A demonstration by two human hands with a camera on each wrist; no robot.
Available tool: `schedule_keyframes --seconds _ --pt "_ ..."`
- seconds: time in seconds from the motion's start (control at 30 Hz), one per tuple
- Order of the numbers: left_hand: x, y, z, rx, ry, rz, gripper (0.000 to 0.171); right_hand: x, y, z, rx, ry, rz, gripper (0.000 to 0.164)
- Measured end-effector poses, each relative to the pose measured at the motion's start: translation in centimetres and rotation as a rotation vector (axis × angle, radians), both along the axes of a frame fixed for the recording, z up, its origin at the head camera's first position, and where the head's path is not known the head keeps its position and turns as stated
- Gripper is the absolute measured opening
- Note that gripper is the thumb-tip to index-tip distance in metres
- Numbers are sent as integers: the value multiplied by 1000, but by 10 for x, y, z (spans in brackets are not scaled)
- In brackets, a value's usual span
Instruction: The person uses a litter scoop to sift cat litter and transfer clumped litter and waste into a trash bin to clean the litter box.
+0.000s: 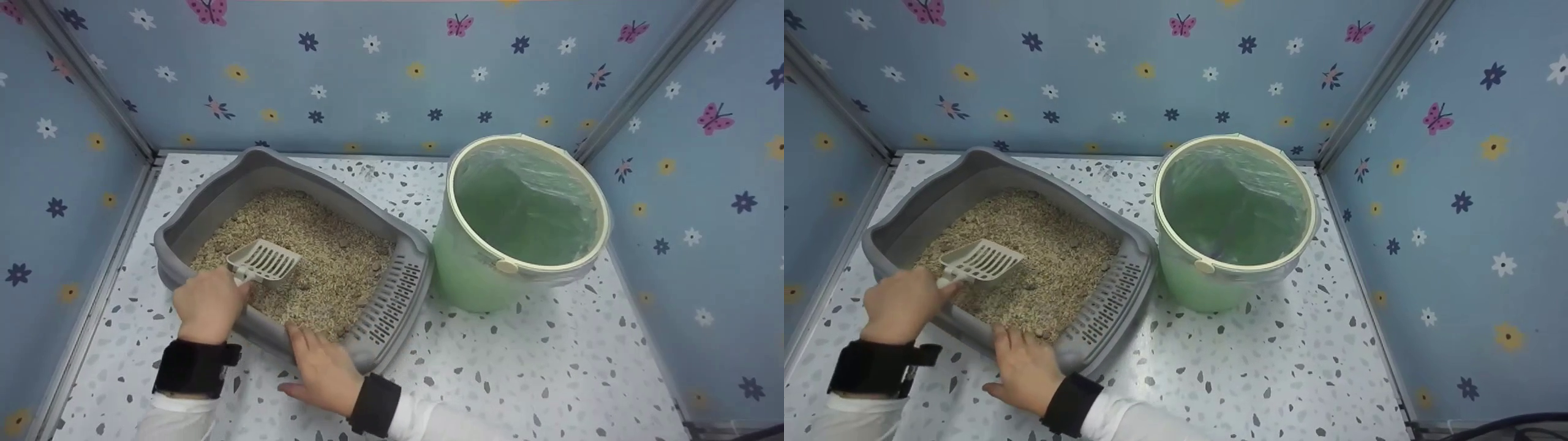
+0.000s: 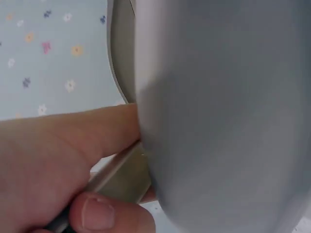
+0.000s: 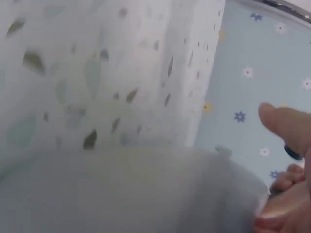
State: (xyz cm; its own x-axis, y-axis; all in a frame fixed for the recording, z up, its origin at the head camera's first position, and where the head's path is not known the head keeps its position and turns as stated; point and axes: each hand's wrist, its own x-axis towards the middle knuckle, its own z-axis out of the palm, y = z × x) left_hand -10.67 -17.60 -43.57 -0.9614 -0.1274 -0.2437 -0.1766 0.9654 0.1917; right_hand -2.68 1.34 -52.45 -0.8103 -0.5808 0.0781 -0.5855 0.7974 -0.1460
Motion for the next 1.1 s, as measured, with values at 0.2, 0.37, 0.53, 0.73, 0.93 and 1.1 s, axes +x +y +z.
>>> schedule_keyframes --seconds 0.2,0.37,0.53,0.73,0.93,1.1 --pt "-12 -20 -7 -21 10 57 51 -1 -13 -22 85 232 -85 82" --pt "-15 -23 -12 -24 24 65 52 -3 -14 -28 69 346 -79 72" --pt "-18 -24 -13 -10 2 43 52 -5 -12 -28 32 342 -68 75" --pt "-18 -26 -16 20 -4 26 52 -6 -9 -28 14 305 -44 75" --pt "-12 -24 -17 44 46 27 50 -9 0 -30 -5 325 6 74" --pt "-2 -21 -17 49 41 39 51 -12 10 -28 -3 284 47 73"
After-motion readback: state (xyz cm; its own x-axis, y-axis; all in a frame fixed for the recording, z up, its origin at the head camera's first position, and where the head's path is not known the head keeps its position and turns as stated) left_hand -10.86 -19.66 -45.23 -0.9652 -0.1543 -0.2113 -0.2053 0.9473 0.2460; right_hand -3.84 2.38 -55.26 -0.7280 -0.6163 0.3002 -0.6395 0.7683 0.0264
